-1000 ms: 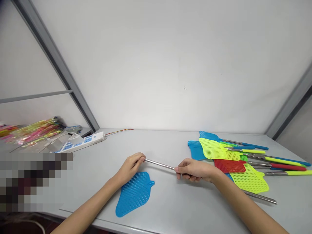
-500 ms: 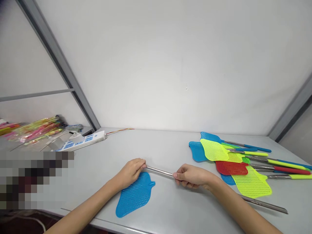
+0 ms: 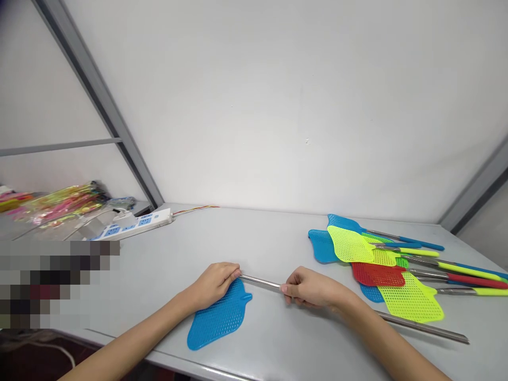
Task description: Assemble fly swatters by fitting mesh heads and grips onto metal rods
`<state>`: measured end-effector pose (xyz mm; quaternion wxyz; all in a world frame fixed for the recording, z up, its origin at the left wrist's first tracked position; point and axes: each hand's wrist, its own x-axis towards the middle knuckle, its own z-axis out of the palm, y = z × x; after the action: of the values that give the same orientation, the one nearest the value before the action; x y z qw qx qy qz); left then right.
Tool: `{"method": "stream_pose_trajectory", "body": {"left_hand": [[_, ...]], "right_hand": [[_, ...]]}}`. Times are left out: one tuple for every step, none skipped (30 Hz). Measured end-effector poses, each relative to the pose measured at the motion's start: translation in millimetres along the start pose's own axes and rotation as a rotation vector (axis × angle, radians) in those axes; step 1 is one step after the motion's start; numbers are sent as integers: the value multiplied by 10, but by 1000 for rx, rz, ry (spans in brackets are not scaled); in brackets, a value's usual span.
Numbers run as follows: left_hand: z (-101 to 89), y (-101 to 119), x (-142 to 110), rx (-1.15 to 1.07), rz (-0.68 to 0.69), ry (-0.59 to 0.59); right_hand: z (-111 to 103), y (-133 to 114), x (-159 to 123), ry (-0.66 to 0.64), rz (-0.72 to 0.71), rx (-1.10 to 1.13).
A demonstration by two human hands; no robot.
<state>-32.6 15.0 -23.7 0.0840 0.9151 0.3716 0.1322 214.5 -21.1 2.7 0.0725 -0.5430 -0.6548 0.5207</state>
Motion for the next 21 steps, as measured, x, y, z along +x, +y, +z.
{"method": "stream_pose_trajectory", "body": {"left_hand": [[10,24,0,-6,11,-13],[19,49,0,-12,22,-24],[26,71,1,-18,31,-31],[30,89,2,-25,37,-33],[31,101,5,-32,39,-32],[29,108,9,-40,37,-29],[24,109,14,-49,35,-24],[18,107,21,-57,33,-19],[10,103,29,-65,31,-14],[2,98,37,-72,29,-7],[-9,95,46,-78,26,2],[-20,93,53,-85,23,13],[-34,94,59,-93,19,24],[-49,98,63,-102,14,33],[-66,103,64,-112,9,41],[-84,110,63,-120,5,48],[-102,118,59,-124,3,52],[-120,124,54,-122,4,52],[-135,129,48,-112,8,50],[-148,132,42,-96,14,49],[-158,133,37,-74,26,47]], "right_hand": [[33,-5,8,-1,1,4],[67,-8,18,-11,4,23],[100,-9,30,-30,11,56],[129,-8,42,-54,16,97],[150,-7,53,-78,22,139],[163,-6,63,-100,26,178],[169,-5,69,-119,28,209],[168,-5,73,-132,30,234],[163,-5,75,-145,32,256],[155,-6,75,-156,29,277],[146,-7,73,-163,24,297],[137,-8,72,-168,18,318],[130,-9,71,-174,12,338],[124,-8,70,-183,4,357],[119,-6,70,-195,-4,375],[116,-4,69,-209,-10,391],[114,-1,68,-224,-14,406],[112,1,66,-238,-14,420],[111,2,63,-248,-12,432],[111,1,60,-253,-10,441],[111,-1,55,-254,-6,448]]}}
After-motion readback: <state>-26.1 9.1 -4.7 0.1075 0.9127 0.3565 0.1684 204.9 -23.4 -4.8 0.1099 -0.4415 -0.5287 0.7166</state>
